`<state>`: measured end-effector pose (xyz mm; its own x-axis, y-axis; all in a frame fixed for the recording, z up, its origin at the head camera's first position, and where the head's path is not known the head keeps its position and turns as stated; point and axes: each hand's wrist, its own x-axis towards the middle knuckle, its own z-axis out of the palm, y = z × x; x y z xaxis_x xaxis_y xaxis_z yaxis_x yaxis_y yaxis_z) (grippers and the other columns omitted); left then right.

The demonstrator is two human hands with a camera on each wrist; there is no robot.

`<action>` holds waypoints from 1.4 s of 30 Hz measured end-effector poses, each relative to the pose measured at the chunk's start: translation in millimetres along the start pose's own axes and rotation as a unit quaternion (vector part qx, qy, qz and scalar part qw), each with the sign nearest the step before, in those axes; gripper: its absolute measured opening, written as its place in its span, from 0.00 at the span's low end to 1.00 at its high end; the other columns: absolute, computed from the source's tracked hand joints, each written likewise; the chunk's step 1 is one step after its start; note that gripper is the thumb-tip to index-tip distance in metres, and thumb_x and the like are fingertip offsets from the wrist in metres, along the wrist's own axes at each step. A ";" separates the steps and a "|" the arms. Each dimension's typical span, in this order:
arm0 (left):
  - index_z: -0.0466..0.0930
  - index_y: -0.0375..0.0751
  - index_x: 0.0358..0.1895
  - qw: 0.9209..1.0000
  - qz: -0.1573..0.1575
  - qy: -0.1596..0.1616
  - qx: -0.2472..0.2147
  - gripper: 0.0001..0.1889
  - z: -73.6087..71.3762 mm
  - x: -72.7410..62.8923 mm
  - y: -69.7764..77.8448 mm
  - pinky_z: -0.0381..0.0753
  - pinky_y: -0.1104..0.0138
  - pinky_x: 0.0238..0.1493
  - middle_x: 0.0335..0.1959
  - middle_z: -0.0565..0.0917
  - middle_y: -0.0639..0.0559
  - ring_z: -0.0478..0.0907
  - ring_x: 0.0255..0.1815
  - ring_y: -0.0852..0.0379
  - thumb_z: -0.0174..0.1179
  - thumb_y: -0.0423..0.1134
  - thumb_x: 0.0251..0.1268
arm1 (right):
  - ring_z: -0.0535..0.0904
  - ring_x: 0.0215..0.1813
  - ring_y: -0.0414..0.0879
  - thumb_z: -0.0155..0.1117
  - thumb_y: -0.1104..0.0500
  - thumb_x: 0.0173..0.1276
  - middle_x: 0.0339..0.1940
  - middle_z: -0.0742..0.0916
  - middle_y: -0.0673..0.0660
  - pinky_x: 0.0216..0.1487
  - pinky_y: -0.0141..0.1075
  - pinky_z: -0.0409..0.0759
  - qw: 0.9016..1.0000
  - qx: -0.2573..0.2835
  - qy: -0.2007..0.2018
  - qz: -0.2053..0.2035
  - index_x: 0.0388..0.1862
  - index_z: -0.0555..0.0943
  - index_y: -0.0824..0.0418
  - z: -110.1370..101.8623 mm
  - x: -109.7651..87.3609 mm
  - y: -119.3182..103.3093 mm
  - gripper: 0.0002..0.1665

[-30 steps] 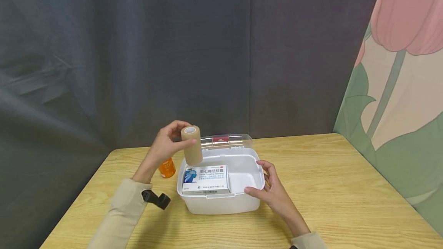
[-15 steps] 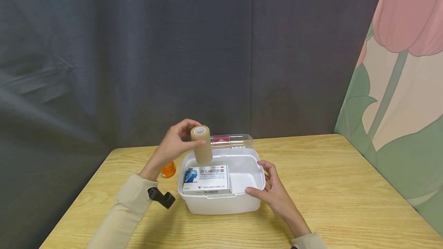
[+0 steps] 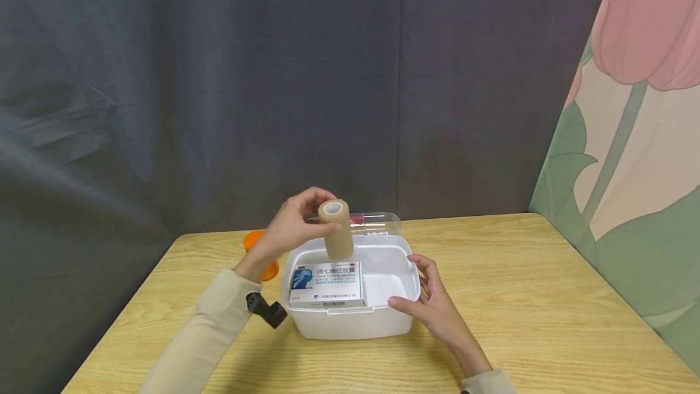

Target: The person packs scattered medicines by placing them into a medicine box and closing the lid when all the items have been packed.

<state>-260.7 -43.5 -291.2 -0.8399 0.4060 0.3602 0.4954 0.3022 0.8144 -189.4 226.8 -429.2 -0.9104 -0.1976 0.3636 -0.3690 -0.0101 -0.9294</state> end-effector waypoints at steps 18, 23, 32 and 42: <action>0.76 0.45 0.52 0.999 -0.015 -0.032 0.012 0.22 29.5 12.7 13.4 0.78 0.65 0.51 0.47 0.81 0.53 0.78 0.44 0.56 0.72 0.35 0.54 | 0.73 0.56 0.52 0.66 0.74 0.59 0.62 0.65 0.72 0.51 0.33 0.78 1.000 0.010 -0.003 0.001 0.68 0.52 0.68 -0.6 -1.7 -3.7 0.44; 0.76 0.42 0.52 0.999 0.001 -0.044 0.016 0.22 36.8 13.9 13.2 0.78 0.67 0.51 0.46 0.80 0.52 0.78 0.43 0.56 0.71 0.33 0.54 | 0.73 0.55 0.48 0.65 0.74 0.59 0.62 0.64 0.73 0.51 0.34 0.79 1.000 0.010 -0.008 -0.003 0.68 0.52 0.68 -0.2 -2.4 -3.8 0.44; 0.76 0.40 0.51 0.997 -0.005 -0.078 0.026 0.21 44.8 15.2 9.1 0.80 0.69 0.45 0.46 0.81 0.52 0.79 0.44 0.54 0.72 0.33 0.53 | 0.72 0.56 0.54 0.65 0.75 0.59 0.62 0.63 0.73 0.50 0.34 0.79 1.000 0.013 -0.014 -0.010 0.68 0.51 0.69 1.0 -1.7 -2.9 0.44; 0.78 0.42 0.49 0.994 -0.018 -0.092 0.062 0.21 56.4 16.1 4.4 0.77 0.68 0.45 0.43 0.81 0.55 0.78 0.43 0.55 0.72 0.35 0.50 | 0.73 0.56 0.53 0.65 0.74 0.59 0.60 0.64 0.75 0.50 0.33 0.79 1.000 0.010 -0.015 -0.009 0.68 0.51 0.69 2.9 -2.2 -3.4 0.44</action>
<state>-259.5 12.9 -307.5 -0.8083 0.5405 0.2335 0.4989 0.4181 0.7591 -185.7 224.4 -427.0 -0.8971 -0.2270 0.3792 -0.3817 -0.0346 -0.9237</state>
